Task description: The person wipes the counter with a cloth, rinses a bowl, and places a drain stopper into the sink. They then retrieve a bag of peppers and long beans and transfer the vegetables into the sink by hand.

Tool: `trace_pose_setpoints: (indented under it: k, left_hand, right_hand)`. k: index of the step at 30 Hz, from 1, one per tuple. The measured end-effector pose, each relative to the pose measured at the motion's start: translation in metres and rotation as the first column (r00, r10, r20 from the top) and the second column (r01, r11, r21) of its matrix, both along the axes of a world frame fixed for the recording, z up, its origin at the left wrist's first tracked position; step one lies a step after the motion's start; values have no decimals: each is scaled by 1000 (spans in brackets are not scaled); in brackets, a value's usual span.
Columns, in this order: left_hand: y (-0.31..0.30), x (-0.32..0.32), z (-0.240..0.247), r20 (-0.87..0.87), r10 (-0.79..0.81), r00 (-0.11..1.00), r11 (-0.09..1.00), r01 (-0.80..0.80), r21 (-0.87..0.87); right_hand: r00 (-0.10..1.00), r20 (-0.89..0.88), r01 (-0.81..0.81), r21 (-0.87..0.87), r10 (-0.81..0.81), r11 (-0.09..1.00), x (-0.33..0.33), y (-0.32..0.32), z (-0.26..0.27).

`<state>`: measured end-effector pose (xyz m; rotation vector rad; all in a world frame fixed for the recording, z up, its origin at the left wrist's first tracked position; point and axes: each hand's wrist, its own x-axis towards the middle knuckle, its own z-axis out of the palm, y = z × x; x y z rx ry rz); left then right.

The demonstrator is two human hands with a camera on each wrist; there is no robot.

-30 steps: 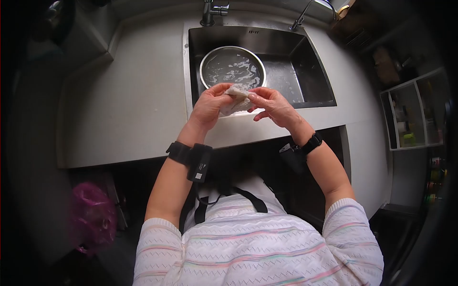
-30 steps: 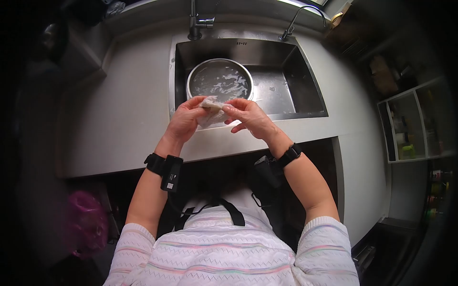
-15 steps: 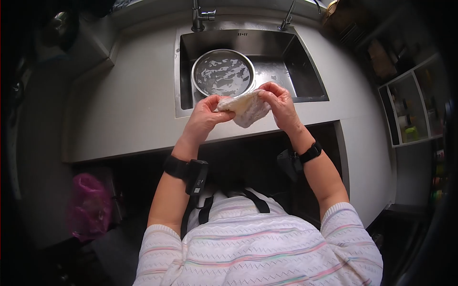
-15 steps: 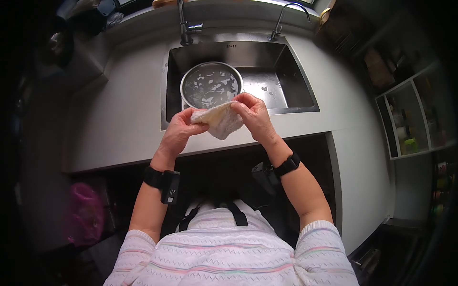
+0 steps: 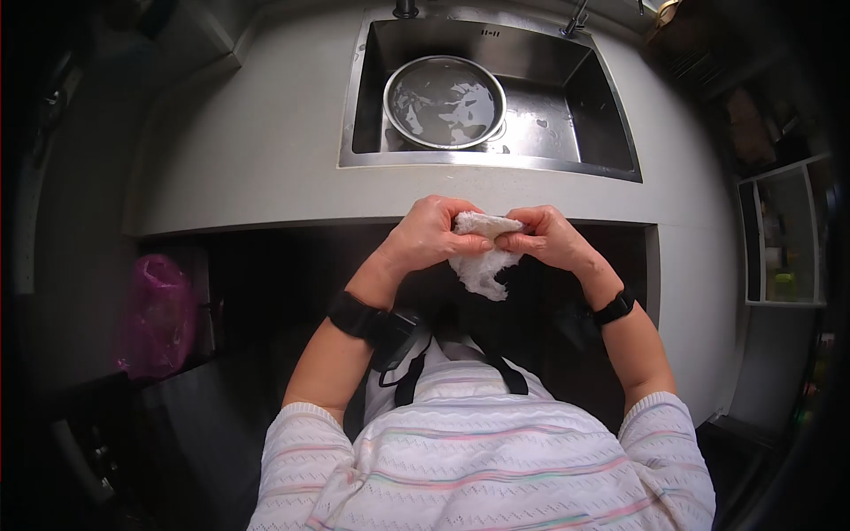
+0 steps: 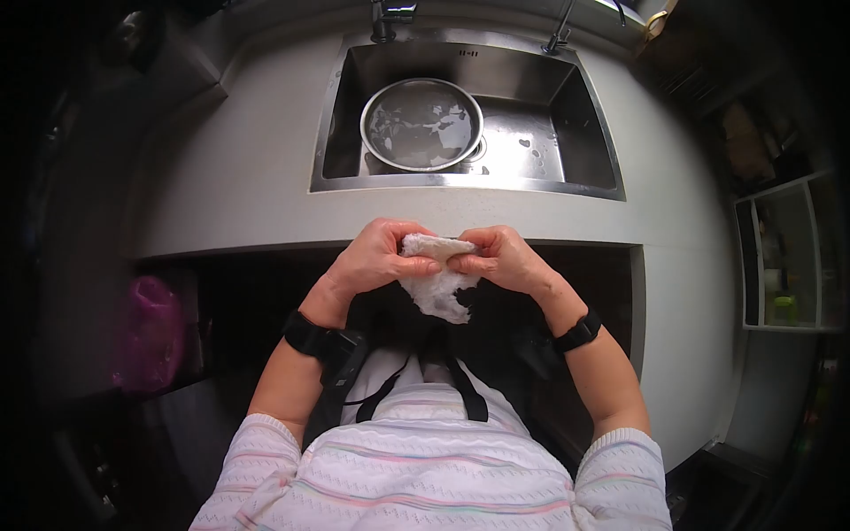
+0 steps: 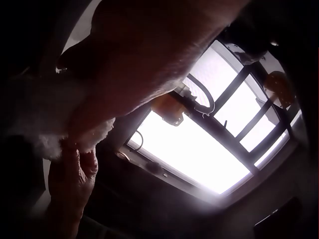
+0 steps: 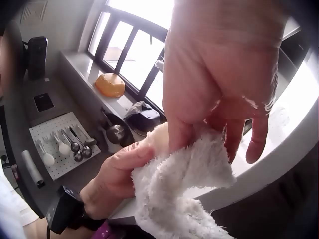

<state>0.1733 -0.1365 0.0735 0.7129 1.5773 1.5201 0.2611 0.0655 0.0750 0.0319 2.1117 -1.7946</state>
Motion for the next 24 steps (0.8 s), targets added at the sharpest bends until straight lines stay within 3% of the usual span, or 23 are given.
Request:
trace_pose_setpoints:
  k: [1, 5, 7, 9, 11, 13, 14, 15, 17, 18, 23, 24]
  left_hand:
    - [-8, -1, 0, -207, -50, 977, 981, 9, -193]
    - [-59, 10, -4, -207, -11, 978, 949, -55, -309]
    - [-99, 5, -6, -310, -15, 951, 887, -131, -443]
    - [-132, 3, -6, -103, 213, 972, 918, -235, -321]
    - [-138, 3, -6, -166, 326, 931, 912, -356, -202]
    - [-124, 7, 8, -267, 307, 914, 928, -349, -128]
    - [-125, 3, 11, -212, 181, 960, 960, -220, -175]
    - [-125, 6, 11, -157, 184, 970, 963, -210, -168]
    - [-138, 3, -8, 159, 80, 984, 987, -57, -148]
    - [-138, 9, 0, 124, 236, 964, 963, -215, -161]
    - [-193, 1, 1, 52, 479, 876, 862, -459, -216]
    - [-203, -10, 1, 28, 575, 817, 801, -557, -219]
  right_hand:
    - [999, 39, 27, 81, -30, 996, -1, 1, 3]
    - [986, -136, 97, 15, -94, 995, -4, -2, 7]
    - [987, -111, 103, -85, -112, 991, -11, -9, 7]
    - [996, 80, 28, -43, -24, 999, -19, -19, 7]
    - [980, 110, -171, 23, 168, 985, -32, -54, 11]
    - [930, -24, -365, 88, 368, 927, -43, -83, 25]
    - [925, -32, -376, 88, 380, 923, -49, -87, 28]
    - [913, -20, -403, 100, 406, 910, -55, -91, 30]
    - [896, -2, -440, 122, 444, 890, -64, -95, 32]
    - [895, 12, -443, 120, 445, 888, -69, -96, 33]
    - [880, -93, -454, 120, 466, 883, -84, -135, 30]
    - [921, -147, -368, -33, 360, 929, -93, -145, 12]
